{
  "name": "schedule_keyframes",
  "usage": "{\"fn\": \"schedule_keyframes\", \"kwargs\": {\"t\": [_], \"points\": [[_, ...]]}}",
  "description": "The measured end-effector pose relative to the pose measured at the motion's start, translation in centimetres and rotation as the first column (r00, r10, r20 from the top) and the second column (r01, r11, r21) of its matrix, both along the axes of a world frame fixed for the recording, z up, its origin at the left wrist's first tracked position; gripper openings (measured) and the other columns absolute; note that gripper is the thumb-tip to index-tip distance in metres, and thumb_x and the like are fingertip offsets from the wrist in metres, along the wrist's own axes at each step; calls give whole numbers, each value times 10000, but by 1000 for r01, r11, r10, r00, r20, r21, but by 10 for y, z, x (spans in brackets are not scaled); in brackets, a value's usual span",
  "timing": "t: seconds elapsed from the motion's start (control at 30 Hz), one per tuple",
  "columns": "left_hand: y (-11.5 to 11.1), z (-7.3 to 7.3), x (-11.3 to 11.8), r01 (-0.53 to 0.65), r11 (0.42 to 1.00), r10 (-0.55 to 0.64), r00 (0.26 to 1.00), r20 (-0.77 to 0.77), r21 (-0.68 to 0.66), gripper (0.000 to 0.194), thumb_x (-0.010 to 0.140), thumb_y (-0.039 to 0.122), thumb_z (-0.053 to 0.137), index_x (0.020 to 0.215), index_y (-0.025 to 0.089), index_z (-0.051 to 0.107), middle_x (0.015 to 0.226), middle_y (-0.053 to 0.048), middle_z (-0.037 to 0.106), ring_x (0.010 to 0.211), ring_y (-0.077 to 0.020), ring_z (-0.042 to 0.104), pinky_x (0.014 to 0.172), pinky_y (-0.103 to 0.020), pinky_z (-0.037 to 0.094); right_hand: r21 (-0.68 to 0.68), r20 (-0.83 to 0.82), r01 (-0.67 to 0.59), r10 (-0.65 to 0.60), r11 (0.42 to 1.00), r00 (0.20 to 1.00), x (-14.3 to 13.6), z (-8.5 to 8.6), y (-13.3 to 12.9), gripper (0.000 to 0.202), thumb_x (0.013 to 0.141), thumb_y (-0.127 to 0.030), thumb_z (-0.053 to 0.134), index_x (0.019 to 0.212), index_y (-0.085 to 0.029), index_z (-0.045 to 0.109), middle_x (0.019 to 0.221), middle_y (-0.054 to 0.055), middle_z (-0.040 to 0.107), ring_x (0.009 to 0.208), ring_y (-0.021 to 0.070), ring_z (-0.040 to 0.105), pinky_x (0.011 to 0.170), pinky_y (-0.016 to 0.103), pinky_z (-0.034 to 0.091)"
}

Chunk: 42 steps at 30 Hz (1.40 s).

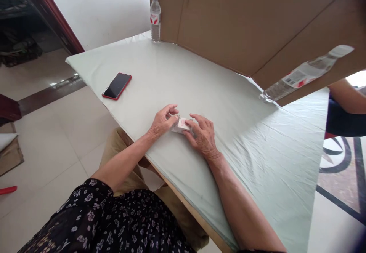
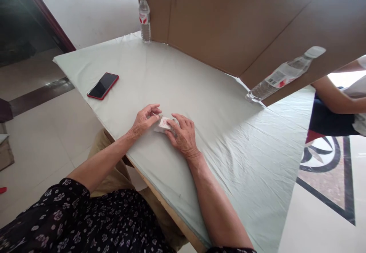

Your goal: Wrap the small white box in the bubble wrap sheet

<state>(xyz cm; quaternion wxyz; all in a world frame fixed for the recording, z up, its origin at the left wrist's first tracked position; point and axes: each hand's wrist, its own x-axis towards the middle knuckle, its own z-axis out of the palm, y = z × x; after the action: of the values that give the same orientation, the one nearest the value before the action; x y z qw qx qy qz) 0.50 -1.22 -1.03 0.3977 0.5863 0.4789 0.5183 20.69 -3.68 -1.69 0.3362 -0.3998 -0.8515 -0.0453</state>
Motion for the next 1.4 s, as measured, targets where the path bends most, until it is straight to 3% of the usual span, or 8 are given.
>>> {"fn": "schedule_keyframes", "kwargs": {"t": [0.13, 0.27, 0.67, 0.9, 1.23, 1.33, 1.4], "points": [[6, -3, -5, -212, 975, 208, 976, 65, 65, 361, 769, 199, 597, 1120, 133, 649, 982, -85, 723, 887, -169, 658, 798, -290, 497, -78, -25, 25, -27, 997, 999, -2, 0, 1, 322, 902, -408, 616, 1181, -248, 595, 1392, 136, 594, 1263, 332, 552, 1013, 489, 420], [11, -7, -7, -293, 955, 288, 953, 92, 51, 307, 766, 167, 579, 1064, 148, 648, 951, -71, 721, 873, -161, 669, 799, -280, 501, -132, -56, -3, -5, 991, 998, -2, 0, 3, 328, 874, -384, 633, 1167, -246, 579, 1369, 132, 616, 1275, 327, 554, 1028, 485, 412], [16, -9, -5, -304, 952, 305, 949, 79, -20, 238, 755, 123, 556, 967, 149, 661, 893, -59, 719, 835, -156, 666, 784, -276, 509, -116, -93, -41, 31, 992, 995, -1, -2, 8, 310, 879, -370, 627, 1153, -234, 584, 1204, 115, 702, 1191, 307, 610, 982, 458, 444], [16, -10, -6, -305, 952, 305, 948, 89, -20, 238, 748, 107, 558, 953, 154, 669, 878, -46, 720, 818, -148, 667, 789, -268, 509, -116, -81, -15, 6, 993, 997, 0, -2, 6, 319, 878, -380, 628, 1163, -242, 589, 1347, 129, 626, 1239, 323, 567, 1004, 479, 436], [15, -6, -5, -290, 956, 293, 954, 72, -47, 247, 740, 117, 552, 951, 158, 673, 880, -40, 725, 816, -144, 665, 785, -267, 511, -109, -76, -32, 23, 994, 997, 1, -3, 4, 309, 915, -412, 606, 1176, -246, 591, 1360, 132, 614, 1234, 312, 565, 1010, 477, 430], [14, -2, -4, -262, 960, 271, 959, 88, -101, 259, 730, 124, 550, 958, 149, 670, 890, -44, 721, 839, -147, 660, 816, -281, 509, -99, -92, -41, 32, 994, 995, 1, -2, 3, 314, 903, -393, 626, 1178, -249, 578, 1353, 135, 621, 1241, 316, 570, 1008, 488, 434], [14, 4, -7, -204, 963, 223, 970, 99, -174, 260, 716, 130, 560, 950, 146, 671, 897, -46, 720, 856, -152, 656, 834, -294, 511, -113, -104, -44, 33, 993, 994, 1, -2, 3, 427, 886, -419, 646, 1259, -243, 539, 1352, 151, 620, 1258, 331, 566, 1016, 505, 434]]}}
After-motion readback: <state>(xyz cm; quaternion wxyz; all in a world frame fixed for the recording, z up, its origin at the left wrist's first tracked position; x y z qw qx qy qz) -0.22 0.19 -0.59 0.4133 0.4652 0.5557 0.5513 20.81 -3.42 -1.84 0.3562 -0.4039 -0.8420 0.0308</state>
